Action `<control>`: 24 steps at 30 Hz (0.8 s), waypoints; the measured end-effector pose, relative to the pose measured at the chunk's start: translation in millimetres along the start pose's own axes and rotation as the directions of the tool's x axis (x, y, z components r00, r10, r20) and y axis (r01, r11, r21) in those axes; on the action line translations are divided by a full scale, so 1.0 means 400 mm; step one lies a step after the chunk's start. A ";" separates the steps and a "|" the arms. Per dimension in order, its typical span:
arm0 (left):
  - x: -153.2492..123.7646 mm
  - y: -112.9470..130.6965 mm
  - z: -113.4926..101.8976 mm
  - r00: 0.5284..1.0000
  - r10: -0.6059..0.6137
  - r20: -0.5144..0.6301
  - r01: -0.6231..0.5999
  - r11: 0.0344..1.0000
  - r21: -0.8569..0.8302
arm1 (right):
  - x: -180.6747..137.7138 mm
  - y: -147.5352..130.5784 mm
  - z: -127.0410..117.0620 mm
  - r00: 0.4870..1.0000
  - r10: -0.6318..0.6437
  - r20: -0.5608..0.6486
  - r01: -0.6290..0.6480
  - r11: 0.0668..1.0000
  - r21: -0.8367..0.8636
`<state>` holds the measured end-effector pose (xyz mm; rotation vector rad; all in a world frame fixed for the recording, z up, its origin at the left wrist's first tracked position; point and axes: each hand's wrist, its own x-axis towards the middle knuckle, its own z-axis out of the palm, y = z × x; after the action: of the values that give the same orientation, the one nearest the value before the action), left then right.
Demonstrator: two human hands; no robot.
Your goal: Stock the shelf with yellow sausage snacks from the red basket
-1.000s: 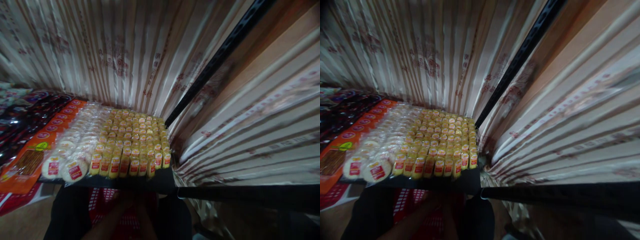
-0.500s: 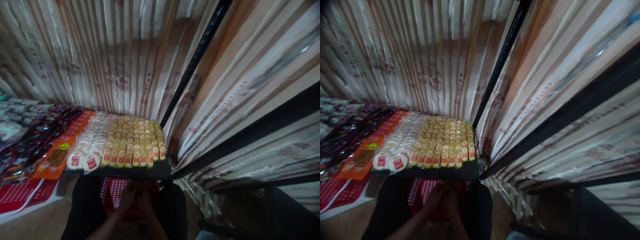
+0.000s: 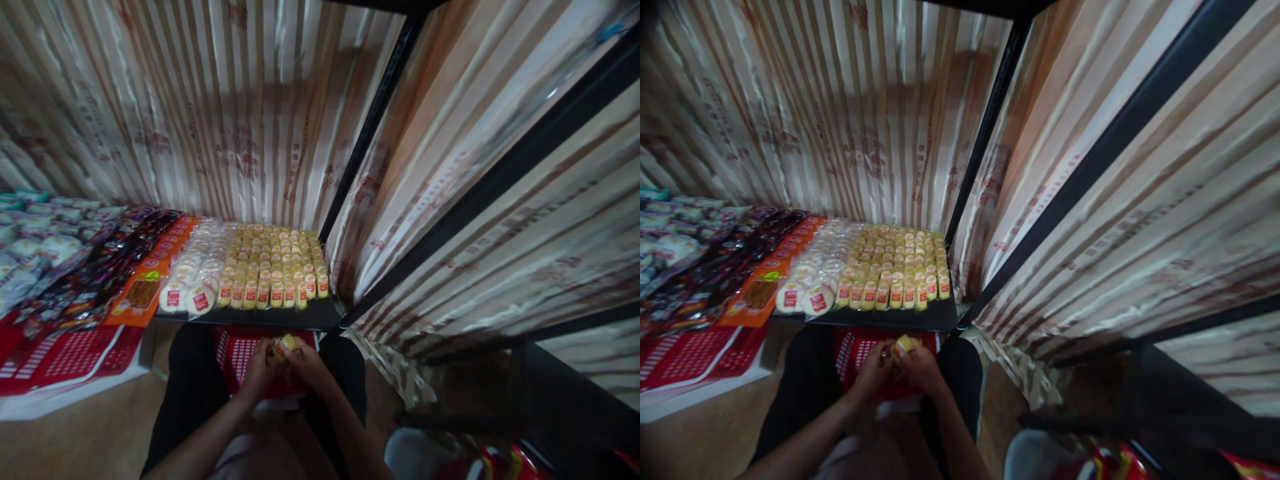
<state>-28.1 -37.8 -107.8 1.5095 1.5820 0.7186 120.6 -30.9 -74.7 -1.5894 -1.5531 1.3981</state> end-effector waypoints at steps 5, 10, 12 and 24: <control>-0.006 0.045 -0.017 0.999 0.029 0.041 -0.029 0.999 -0.023 | -0.009 -0.031 -0.031 0.998 0.001 0.063 -0.016 0.972 0.234; 0.000 0.070 -0.012 0.999 -0.027 0.046 0.032 0.994 -0.100 | -0.013 -0.042 -0.049 1.000 0.000 -0.021 0.006 0.956 0.292; 0.003 0.082 -0.007 0.999 -0.031 0.030 0.035 0.990 -0.134 | -0.013 -0.038 -0.052 0.996 -0.023 -0.091 0.044 0.972 0.230; 0.051 0.144 0.058 0.992 0.126 -0.025 -0.128 0.963 -0.237 | -0.027 -0.017 -0.014 0.764 -0.178 -0.620 0.124 0.984 -0.130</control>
<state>22.5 -13.9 -74.4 1.4394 1.3601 0.9539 124.7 -37.9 -63.4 -1.6961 -1.2849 0.6033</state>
